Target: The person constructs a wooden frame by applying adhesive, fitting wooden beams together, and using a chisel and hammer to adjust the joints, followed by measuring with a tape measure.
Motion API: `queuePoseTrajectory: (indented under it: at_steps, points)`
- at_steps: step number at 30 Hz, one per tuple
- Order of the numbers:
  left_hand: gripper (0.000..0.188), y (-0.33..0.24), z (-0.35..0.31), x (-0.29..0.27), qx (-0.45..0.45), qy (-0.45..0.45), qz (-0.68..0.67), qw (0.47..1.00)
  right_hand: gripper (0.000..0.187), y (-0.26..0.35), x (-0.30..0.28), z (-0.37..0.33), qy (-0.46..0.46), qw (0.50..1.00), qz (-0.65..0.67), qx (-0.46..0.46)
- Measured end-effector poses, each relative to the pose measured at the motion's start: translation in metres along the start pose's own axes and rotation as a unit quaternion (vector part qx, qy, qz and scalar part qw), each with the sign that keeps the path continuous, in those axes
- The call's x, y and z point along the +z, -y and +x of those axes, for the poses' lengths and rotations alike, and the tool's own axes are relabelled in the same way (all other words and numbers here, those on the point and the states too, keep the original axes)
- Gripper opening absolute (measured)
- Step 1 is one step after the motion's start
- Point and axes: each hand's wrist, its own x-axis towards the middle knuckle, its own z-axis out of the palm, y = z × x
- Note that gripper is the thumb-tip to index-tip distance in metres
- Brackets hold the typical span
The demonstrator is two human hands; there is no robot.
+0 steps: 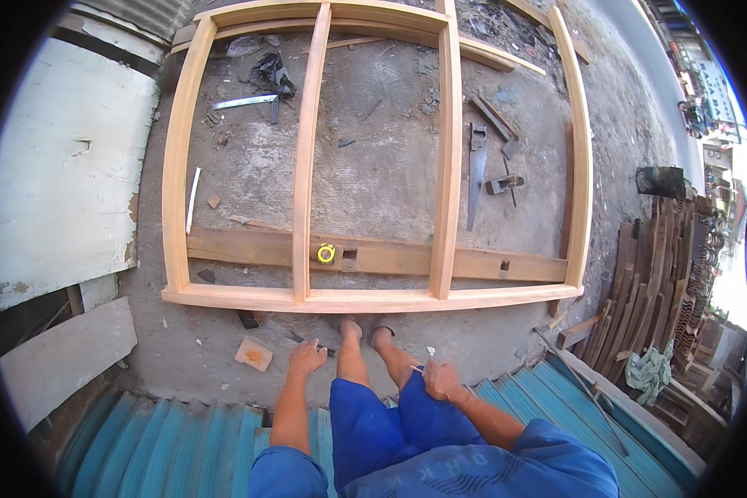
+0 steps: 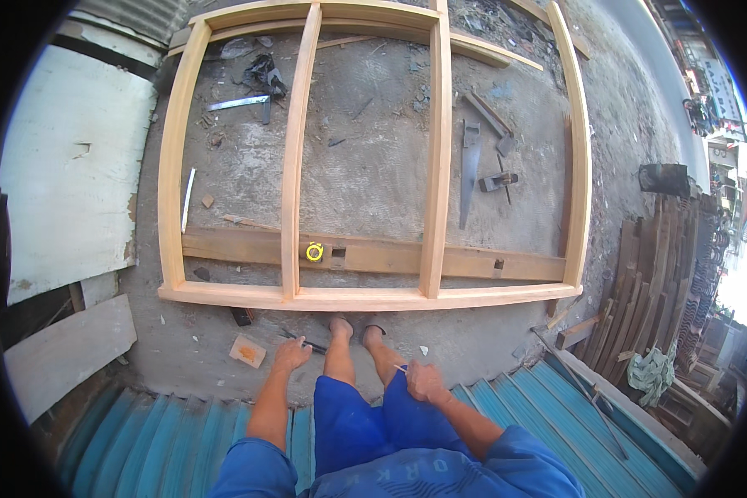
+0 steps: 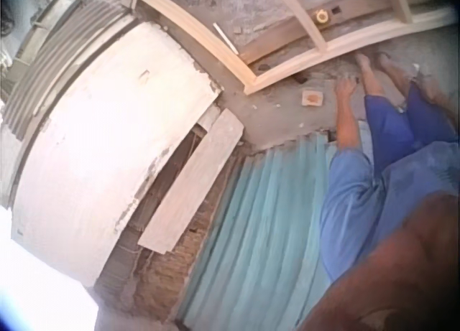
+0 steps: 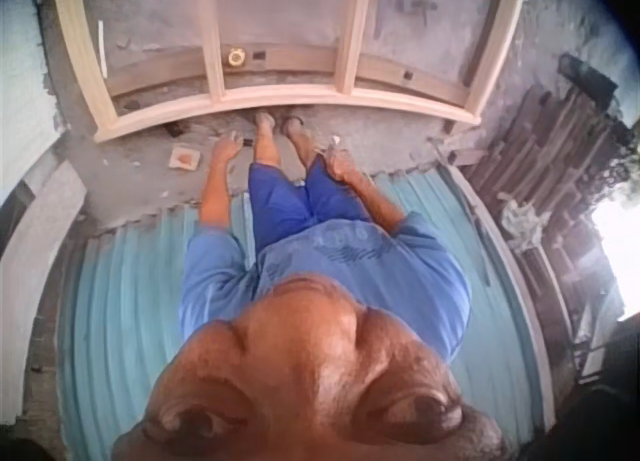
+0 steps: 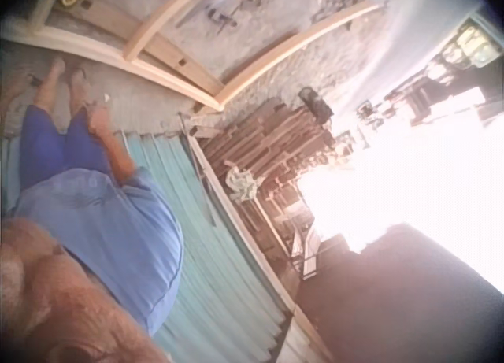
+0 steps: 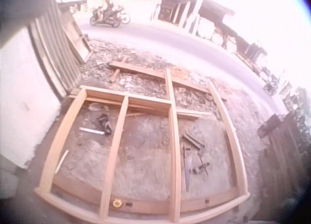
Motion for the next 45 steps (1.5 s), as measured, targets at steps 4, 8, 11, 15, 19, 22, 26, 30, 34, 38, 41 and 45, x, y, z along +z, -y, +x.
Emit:
queuePoseTrajectory:
  at_steps: [4, 8, 11, 15, 19, 22, 26, 30, 34, 38, 41, 45]
  points:
    - [0.078, 0.0, -0.045, 0.062, 0.056, 0.061, -0.222, 0.971, 0.017, 0.027, -0.005, -0.009, 0.002, 0.991, -0.114, -0.068]
    - [0.065, -0.019, -0.08, 0.092, 0.117, -0.01, -0.269, 0.956, 0.015, 0.014, 0.033, 0.002, -0.074, 0.989, -0.072, -0.105]
    - [0.059, 0.018, -0.072, 0.121, 0.092, -0.121, -0.625, 0.766, 0.023, 0.017, 0.042, -0.001, -0.06, 0.97, -0.151, -0.181]
    - [0.077, 0.073, -0.044, 0.129, -0.16, -0.22, -0.571, 0.775, 0.019, 0.041, 0.019, -0.007, -0.091, 0.98, -0.057, -0.165]
    - [0.098, 0.154, 0.013, 0.163, -0.323, -0.251, -0.56, 0.721, 0.016, 0.064, 0.005, 0.003, -0.031, 0.989, -0.038, -0.139]
    - [0.103, 0.2, 0.063, 0.17, -0.375, -0.266, -0.471, 0.753, 0.013, 0.082, -0.004, 0.023, -0.011, 0.993, -0.035, -0.114]
    - [0.107, 0.261, 0.131, 0.17, -0.431, -0.236, -0.465, 0.736, 0.008, 0.106, -0.007, 0.044, -0.027, 0.993, -0.033, -0.113]
    - [0.117, 0.278, 0.196, 0.165, -0.458, -0.227, -0.486, 0.709, 0.005, 0.117, -0.016, 0.054, -0.013, 0.995, -0.06, -0.082]
    - [0.113, 0.309, 0.227, 0.185, -0.459, -0.292, -0.506, 0.67, 0.008, 0.135, -0.013, 0.065, 0.011, 0.997, -0.034, -0.067]
    - [0.1, 0.312, 0.216, 0.186, -0.393, -0.365, -0.584, 0.609, 0.005, 0.148, -0.006, 0.072, 0.0, 0.988, -0.071, -0.137]
    - [0.09, 0.264, 0.176, 0.184, -0.299, -0.418, -0.605, 0.609, 0.005, 0.163, 0.004, 0.085, 0.03, 0.989, -0.044, -0.14]
    - [0.082, 0.187, 0.085, 0.163, -0.22, -0.442, -0.463, 0.736, 0.014, 0.223, 0.021, 0.12, 0.028, 0.95, -0.015, -0.31]
